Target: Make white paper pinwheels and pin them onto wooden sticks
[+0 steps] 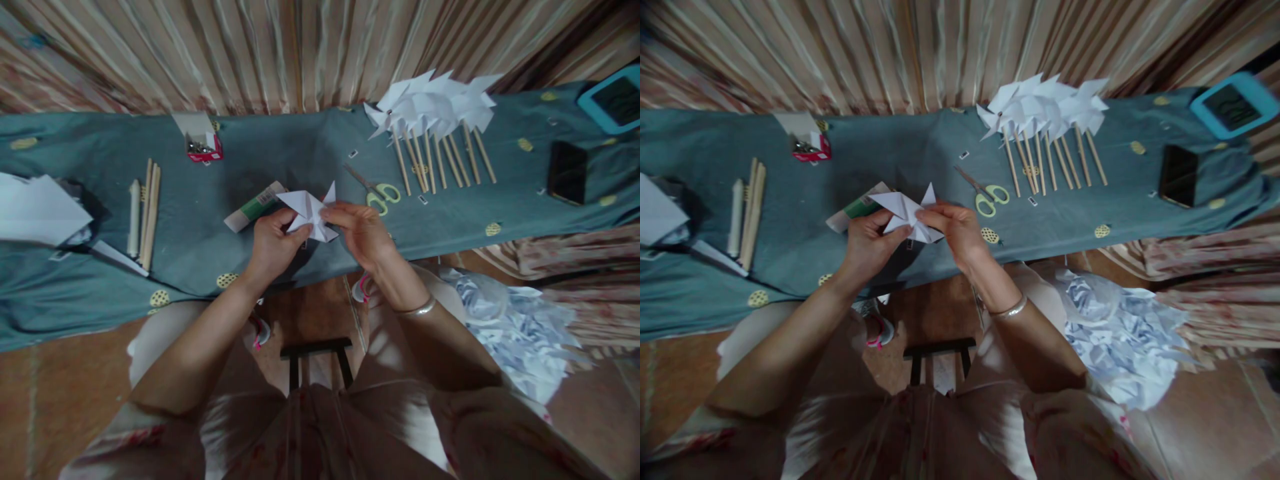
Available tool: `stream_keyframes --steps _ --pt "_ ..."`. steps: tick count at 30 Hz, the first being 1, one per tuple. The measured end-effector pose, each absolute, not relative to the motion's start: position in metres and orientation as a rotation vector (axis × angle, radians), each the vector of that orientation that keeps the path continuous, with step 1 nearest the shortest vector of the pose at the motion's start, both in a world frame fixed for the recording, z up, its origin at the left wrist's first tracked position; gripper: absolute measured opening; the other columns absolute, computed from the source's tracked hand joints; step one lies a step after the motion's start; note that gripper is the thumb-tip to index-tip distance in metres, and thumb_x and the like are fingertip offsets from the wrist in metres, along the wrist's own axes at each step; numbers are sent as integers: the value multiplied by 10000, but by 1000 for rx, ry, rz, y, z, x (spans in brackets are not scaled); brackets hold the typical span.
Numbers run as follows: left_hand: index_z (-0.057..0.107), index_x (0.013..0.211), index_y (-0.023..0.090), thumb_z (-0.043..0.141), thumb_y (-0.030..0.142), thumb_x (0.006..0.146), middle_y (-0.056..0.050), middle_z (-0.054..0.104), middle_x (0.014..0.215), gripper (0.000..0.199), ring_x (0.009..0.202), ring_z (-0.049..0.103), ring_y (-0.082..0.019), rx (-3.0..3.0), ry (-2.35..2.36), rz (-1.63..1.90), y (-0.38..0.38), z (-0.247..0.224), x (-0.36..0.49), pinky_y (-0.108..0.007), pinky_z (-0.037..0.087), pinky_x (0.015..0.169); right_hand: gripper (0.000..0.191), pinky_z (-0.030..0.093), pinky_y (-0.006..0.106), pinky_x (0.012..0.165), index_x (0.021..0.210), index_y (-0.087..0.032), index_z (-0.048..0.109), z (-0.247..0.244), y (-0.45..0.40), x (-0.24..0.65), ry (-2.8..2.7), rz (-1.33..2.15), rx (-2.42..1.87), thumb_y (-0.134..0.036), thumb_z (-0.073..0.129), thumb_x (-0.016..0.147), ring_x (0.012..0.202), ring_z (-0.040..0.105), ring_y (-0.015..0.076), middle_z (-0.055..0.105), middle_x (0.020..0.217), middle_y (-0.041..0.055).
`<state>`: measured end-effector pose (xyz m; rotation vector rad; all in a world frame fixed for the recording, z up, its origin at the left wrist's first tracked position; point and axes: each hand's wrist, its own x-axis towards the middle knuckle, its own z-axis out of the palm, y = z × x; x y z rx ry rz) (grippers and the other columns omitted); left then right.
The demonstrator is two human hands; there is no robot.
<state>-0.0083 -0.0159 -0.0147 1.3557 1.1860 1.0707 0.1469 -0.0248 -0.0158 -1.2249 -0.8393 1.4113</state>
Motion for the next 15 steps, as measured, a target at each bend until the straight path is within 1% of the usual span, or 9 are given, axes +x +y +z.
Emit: stream_keyframes --steps 2,4,6,8,11,15 --pt "644 577 175 715 227 646 41 557 564 112 570 466 -115 1318 1187 1051 -16 -16 -8 -237 381 556 194 530 369 896 639 -231 742 -17 -25 148 -913 1350 -1259 -391 847 613 865 681 195 731 787 -5" --pt "641 569 170 726 243 639 41 543 551 132 554 449 -109 1269 1190 1025 -16 -18 -9 -236 358 538 149 502 379 965 625 -235 736 -18 -24 149 -973 1278 -1301 -350 828 644 996 676 214 732 829 1" --pt "650 577 164 743 255 625 37 550 556 138 552 455 -109 1219 1181 1015 -16 -20 -9 -239 354 537 111 469 386 1026 618 -244 731 -19 -24 150 -1018 1219 -1324 -303 809 670 1137 638 226 732 860 5" --pt "659 585 161 754 257 612 33 570 567 138 560 475 -114 1177 1165 1013 -17 -21 -10 -244 370 548 105 443 394 1066 612 -250 724 -20 -24 150 -1058 1166 -1332 -266 800 682 1222 597 228 730 882 7" --pt "695 627 160 764 252 607 26 622 605 117 584 516 -122 1119 1141 1009 -18 -20 -9 -250 410 579 109 423 416 1093 619 -244 718 -21 -25 150 -1093 1116 -1348 -249 806 684 1229 595 233 729 945 16" --pt "735 681 154 782 245 606 14 681 657 127 613 565 -125 1056 1108 1010 -20 -19 -9 -249 449 612 105 396 435 1120 640 -229 717 -21 -25 150 -1113 1087 -1367 -245 817 668 1174 629 237 709 1142 25"
